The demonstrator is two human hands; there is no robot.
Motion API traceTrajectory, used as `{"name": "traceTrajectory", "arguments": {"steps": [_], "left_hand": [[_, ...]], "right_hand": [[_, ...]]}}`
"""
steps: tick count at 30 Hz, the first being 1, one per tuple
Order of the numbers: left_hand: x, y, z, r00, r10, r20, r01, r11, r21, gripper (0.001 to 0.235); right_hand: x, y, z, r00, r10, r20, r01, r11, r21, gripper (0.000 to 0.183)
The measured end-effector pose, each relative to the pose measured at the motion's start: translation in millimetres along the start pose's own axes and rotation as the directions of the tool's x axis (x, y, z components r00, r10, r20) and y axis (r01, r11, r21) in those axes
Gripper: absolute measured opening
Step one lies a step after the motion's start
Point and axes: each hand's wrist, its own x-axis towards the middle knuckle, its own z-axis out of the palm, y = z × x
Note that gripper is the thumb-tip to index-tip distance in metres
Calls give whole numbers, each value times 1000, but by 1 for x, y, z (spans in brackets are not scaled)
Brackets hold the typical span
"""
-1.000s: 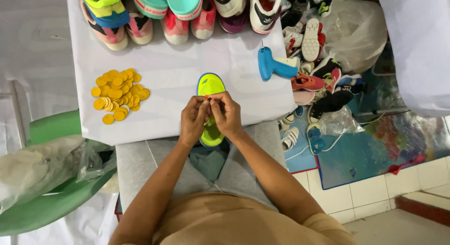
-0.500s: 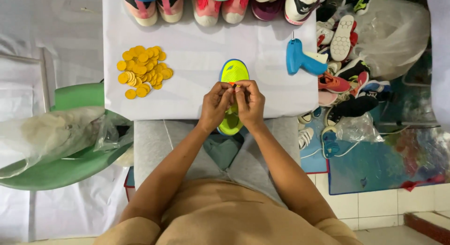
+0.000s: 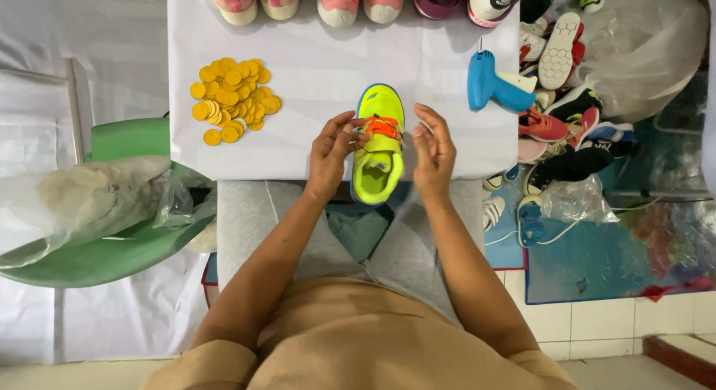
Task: The person takes a piece of white tissue paper from a plastic bag and crumples it into a ball. They then stuff the paper into the toe box of a neon yellow and blue sneaker to maintain its shape. The person adjusts the paper inside the shoe and then picks up a needle and thread from the table.
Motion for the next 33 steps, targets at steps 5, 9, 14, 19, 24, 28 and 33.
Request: {"name": "traceTrajectory", "arguments": {"steps": [5,9,14,19,24,28,33], "left_hand": [[0,-7,-7,1000,-8,-9,7,997,-83,29],[-1,-1,-6,998,-29,-51,27,999,-42,26],[1,-9,-23,989,-95,-114,95,995,-7,23],[-3,-13,-31,984,-139,-111,141,990,11,22],[-3,-26,-27,996,-69,-58,80,972,221,23],[-3,-29,-31,998,-61,-21,65,952,298,24],[-3,-35,-33,998,-68,-2,63,915,400,21]], "right_hand": [[-7,20,-17,987,126,-100,-126,992,0,20],[-11,45,-19,986,162,-45,-163,986,-29,18],[-11,66,-19,987,162,-9,-162,982,-94,17],[-14,73,-23,987,158,24,-154,980,-130,18],[-13,68,-24,985,165,45,-153,969,-195,18],[-11,59,-23,989,133,60,-117,968,-224,19],[-9,58,-25,986,128,108,-100,967,-235,20]]}}
